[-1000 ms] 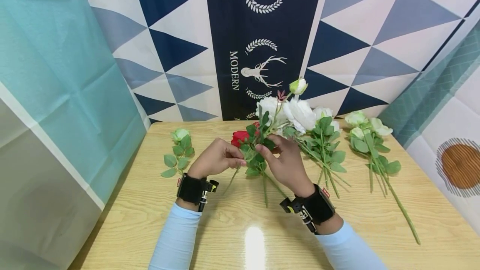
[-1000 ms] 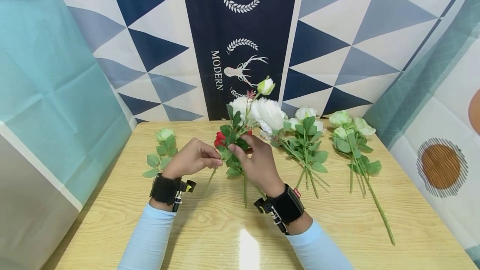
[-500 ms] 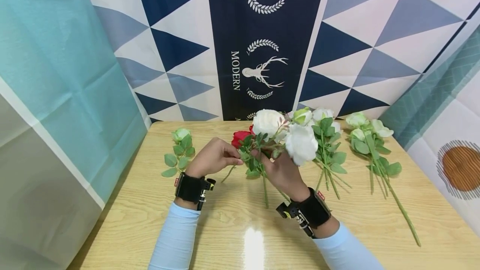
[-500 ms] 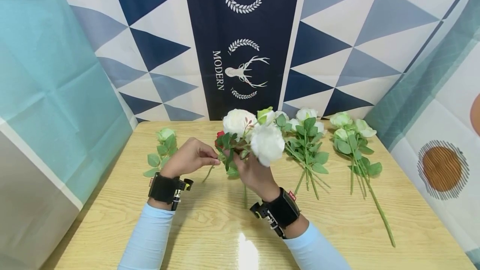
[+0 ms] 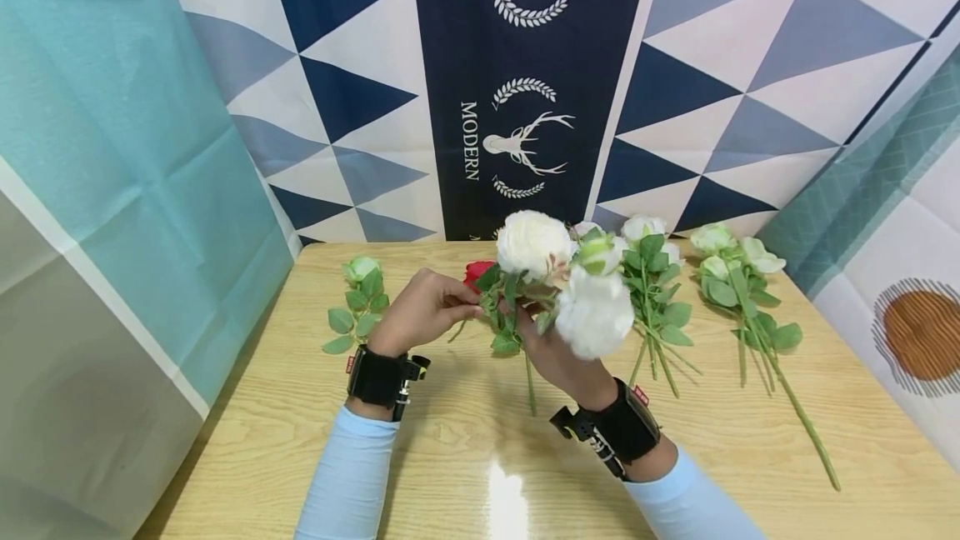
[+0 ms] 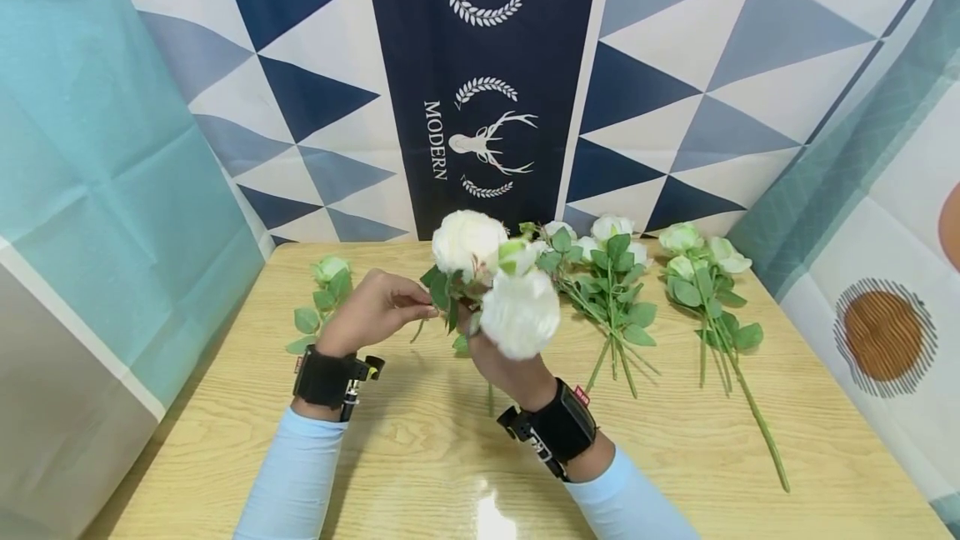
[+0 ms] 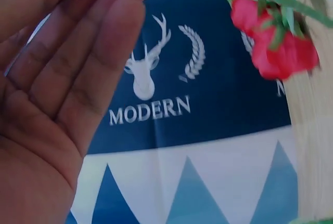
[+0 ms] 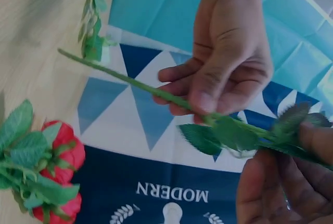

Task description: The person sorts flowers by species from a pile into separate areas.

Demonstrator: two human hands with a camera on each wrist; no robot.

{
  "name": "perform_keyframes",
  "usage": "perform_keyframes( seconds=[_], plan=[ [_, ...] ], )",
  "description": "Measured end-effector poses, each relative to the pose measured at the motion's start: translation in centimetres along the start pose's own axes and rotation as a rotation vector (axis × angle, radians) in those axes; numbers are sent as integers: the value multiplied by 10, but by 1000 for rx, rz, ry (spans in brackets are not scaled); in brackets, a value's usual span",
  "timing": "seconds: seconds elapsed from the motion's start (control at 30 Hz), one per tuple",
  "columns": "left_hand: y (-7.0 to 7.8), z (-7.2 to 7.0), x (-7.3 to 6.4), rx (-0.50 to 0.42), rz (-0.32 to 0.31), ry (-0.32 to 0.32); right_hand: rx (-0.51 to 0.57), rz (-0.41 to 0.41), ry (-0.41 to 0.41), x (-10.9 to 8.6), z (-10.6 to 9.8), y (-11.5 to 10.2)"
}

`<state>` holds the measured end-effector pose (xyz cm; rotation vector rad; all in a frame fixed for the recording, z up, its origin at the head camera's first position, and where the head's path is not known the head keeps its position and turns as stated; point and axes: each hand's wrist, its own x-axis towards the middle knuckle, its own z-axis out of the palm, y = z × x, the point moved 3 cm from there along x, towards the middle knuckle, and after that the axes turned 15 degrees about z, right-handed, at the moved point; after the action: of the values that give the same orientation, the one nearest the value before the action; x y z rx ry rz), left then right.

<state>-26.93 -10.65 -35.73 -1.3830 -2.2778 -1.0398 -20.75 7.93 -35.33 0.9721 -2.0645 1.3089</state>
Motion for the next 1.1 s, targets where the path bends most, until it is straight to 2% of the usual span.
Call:
perform_keyframes(
  seconds=[0.03,0.07,0.1,0.13,0.17,0.37,0.4,0.43,0.57,0.73,0.9,1.03,1.1],
  plan=[
    [2,1,1,-6,10,9,-157,11,89,-1,1,6],
    [5,2,3,-14,20,20,42,73,89,-1,0,12],
    [7,3,4,-22,30,34,-94,121,134,-2,0,20],
    [9,4,5,-33,41,49,17,185,119,-2,-1,24],
    [11,5,7,-37,54,62,26,200,120,-7,3,42],
    [27,10,13,-104,101,105,-32,352,117,0,-4,20],
    [29,11,14,-112,104,109,-37,373,112,4,-9,3],
    [30,13,15,-117,108,115,-35,383,111,3,-9,9],
    [37,20,20,-94,134,157,-7,409,117,4,-14,10],
    [45,26,26,-71,147,196,18,407,128,11,-22,-7],
    [46,31,29,-78,96,186,-25,425,134,17,-27,-26],
    [40,33,28,-106,26,161,-58,444,142,15,-27,-21],
    [36,30,26,-99,-5,163,-69,441,144,13,-30,-9]
  ],
)
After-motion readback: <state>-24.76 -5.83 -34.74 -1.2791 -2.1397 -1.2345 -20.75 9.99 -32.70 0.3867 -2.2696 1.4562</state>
